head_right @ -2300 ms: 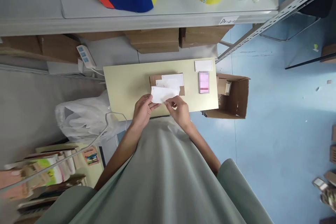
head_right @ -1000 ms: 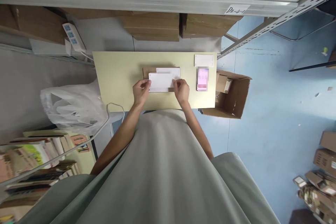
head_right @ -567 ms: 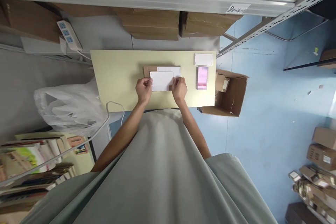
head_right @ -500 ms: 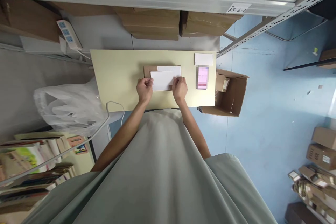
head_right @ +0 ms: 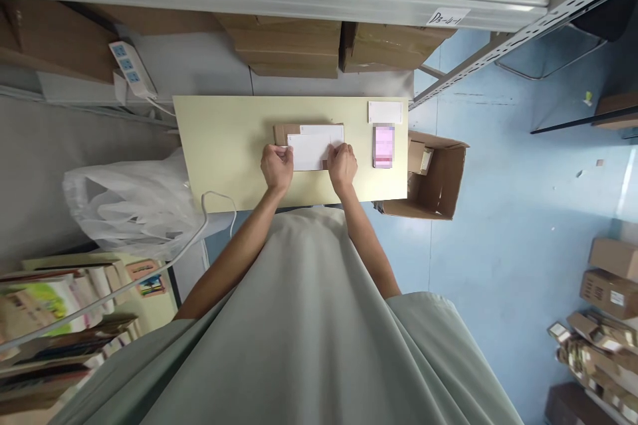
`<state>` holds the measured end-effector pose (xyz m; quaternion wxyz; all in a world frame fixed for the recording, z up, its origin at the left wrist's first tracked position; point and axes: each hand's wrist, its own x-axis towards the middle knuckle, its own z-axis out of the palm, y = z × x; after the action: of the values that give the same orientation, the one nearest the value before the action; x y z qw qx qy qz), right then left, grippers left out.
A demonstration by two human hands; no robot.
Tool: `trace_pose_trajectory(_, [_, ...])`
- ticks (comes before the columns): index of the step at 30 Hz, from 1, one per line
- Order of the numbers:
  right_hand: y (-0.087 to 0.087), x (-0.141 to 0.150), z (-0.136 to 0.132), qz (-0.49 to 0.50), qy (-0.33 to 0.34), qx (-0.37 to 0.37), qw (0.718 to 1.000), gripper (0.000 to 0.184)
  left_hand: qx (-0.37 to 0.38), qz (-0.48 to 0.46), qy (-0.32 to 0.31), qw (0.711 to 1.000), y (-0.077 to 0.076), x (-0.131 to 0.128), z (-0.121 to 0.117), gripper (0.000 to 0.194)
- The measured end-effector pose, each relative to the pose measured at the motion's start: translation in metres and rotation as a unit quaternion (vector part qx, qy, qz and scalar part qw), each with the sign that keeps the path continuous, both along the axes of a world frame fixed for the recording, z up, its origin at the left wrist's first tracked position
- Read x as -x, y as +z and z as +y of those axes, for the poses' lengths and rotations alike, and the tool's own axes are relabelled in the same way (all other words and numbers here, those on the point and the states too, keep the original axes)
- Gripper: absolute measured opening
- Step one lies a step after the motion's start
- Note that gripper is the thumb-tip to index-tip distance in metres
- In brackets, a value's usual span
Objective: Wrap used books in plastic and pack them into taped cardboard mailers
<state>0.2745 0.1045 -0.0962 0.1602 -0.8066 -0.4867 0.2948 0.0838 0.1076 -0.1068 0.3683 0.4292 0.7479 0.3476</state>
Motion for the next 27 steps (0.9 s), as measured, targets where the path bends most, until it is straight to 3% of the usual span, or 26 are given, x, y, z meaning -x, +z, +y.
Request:
trace_pose_trajectory(3, [0.012, 0.001, -0.003, -0.003, 0.032, -0.012, 0.999, 0.031, -0.005, 0.006, -0.045, 0.999, 0.012, 0.001, -0.002, 0.028])
trace_pose_trajectory(7, [0.022, 0.018, -0.016, -0.017, 0.214, -0.056, 0.975, 0.058, -0.081, -0.003, -0.207, 0.975, 0.032, -0.022, -0.010, 0.053])
trace_pose_trajectory(9, [0.020, 0.028, -0.023, -0.021, 0.295, -0.042, 0.954, 0.070, -0.097, -0.015, -0.280, 0.955, 0.035, -0.035, -0.014, 0.066])
trace_pose_trajectory(12, [0.014, 0.034, -0.031, -0.029, 0.341, -0.019, 0.939, 0.076, -0.079, 0.005, -0.340, 0.937, 0.029, -0.040, -0.017, 0.079])
trace_pose_trajectory(15, [0.008, 0.026, -0.033, -0.037, 0.340, -0.030, 0.939, 0.076, -0.055, 0.036, -0.361, 0.930, 0.020, -0.028, -0.014, 0.086])
trace_pose_trajectory(21, [0.006, -0.003, -0.036, -0.037, 0.287, -0.041, 0.956, 0.091, -0.022, 0.095, -0.330, 0.939, 0.012, -0.011, -0.007, 0.090])
trace_pose_trajectory(27, [0.009, -0.013, -0.029, -0.024, 0.330, -0.036, 0.943, 0.096, -0.022, 0.119, -0.330, 0.936, 0.006, -0.016, -0.008, 0.090])
